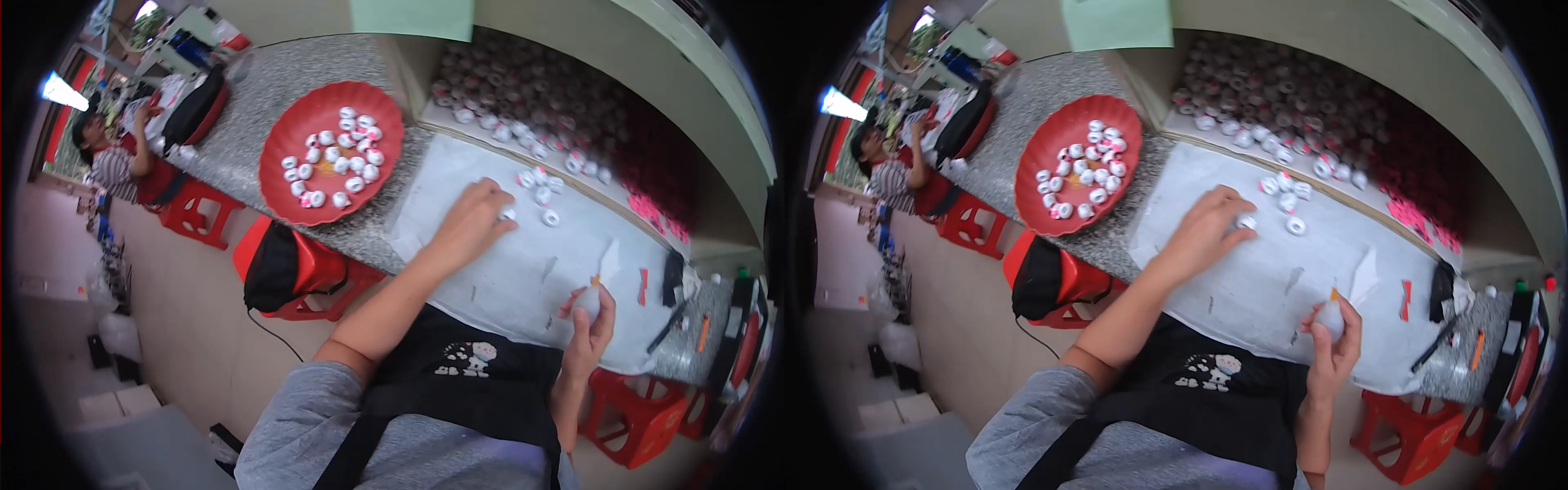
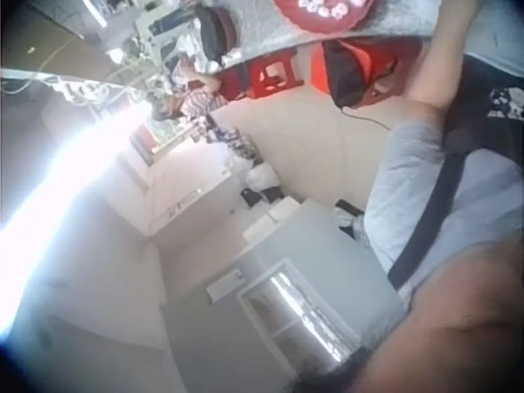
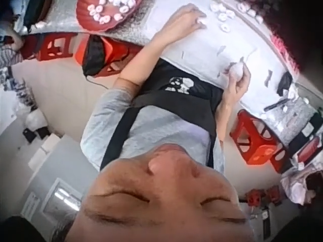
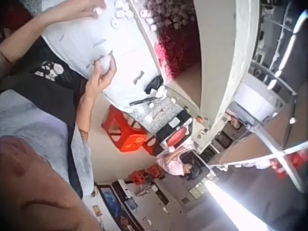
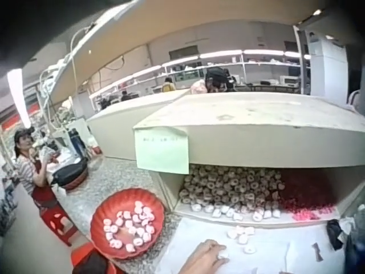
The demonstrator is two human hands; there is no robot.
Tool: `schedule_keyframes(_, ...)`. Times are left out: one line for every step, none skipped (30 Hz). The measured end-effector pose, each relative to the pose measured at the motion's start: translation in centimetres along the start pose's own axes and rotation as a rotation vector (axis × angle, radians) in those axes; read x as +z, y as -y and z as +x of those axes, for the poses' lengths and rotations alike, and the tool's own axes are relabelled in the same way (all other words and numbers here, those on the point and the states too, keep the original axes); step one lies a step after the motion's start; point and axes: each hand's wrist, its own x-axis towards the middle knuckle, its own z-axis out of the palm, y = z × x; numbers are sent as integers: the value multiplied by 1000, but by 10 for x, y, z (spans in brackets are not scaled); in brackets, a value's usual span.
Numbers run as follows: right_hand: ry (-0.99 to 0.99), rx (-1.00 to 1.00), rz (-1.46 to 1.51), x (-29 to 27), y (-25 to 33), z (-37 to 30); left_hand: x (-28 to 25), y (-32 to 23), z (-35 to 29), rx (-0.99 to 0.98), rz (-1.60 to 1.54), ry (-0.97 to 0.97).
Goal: Assembling small toy components by applying glue and attaching parts at a factory workbench.
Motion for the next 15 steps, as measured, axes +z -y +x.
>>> schedule_keyframes(-17,-6,-3,0,-2,-1,3,3,-1,17,5,-4)
schedule_keyframes(-25,1,12,-1,-3,-2,4,1,-3,25,-4,-45)
schedule_keyframes(-46,19,-3,-1,-2,-2,8,0,-4,41,-17,-84)
schedule_keyframes(-40,-6,14,-1,-2,-3,8,-4,-6,-38,-96,-91)
schedule_keyframes(-35,-20,36,-2,-4,-3,7,-9,-7,-111,-175,-102)
schedule_keyframes(-35,-14,24,-3,-5,-4,6,-13,-10,-150,-326,-107)
schedule_keyframes(-2,-11,47,-12,-12,-3,6,-16,-12,-180,-480,-114)
schedule_keyframes(-1,-35,24,-16,-11,-2,9,-20,-10,-145,-668,-121)
schedule_keyframes(3,-52,-1,-19,-8,-2,12,-27,-13,-111,-858,-128)
schedule_keyframes(-30,-78,11,-17,-3,-1,17,-32,-16,-124,-981,-107)
schedule_keyframes(-71,-101,17,-17,2,-2,21,-38,-21,-134,-1113,-78)
schedule_keyframes(-34,-156,-5,-22,6,0,21,-43,-25,-129,-1099,-97)
schedule_keyframes(-22,-161,4,-25,11,1,23,-48,-29,-97,-1067,-89)
schedule_keyframes(-82,-183,-20,-25,17,5,23,-50,-31,-61,-1035,-81)
schedule_keyframes(-150,-201,-49,-26,20,6,24,-51,-33,-56,-1032,-86)
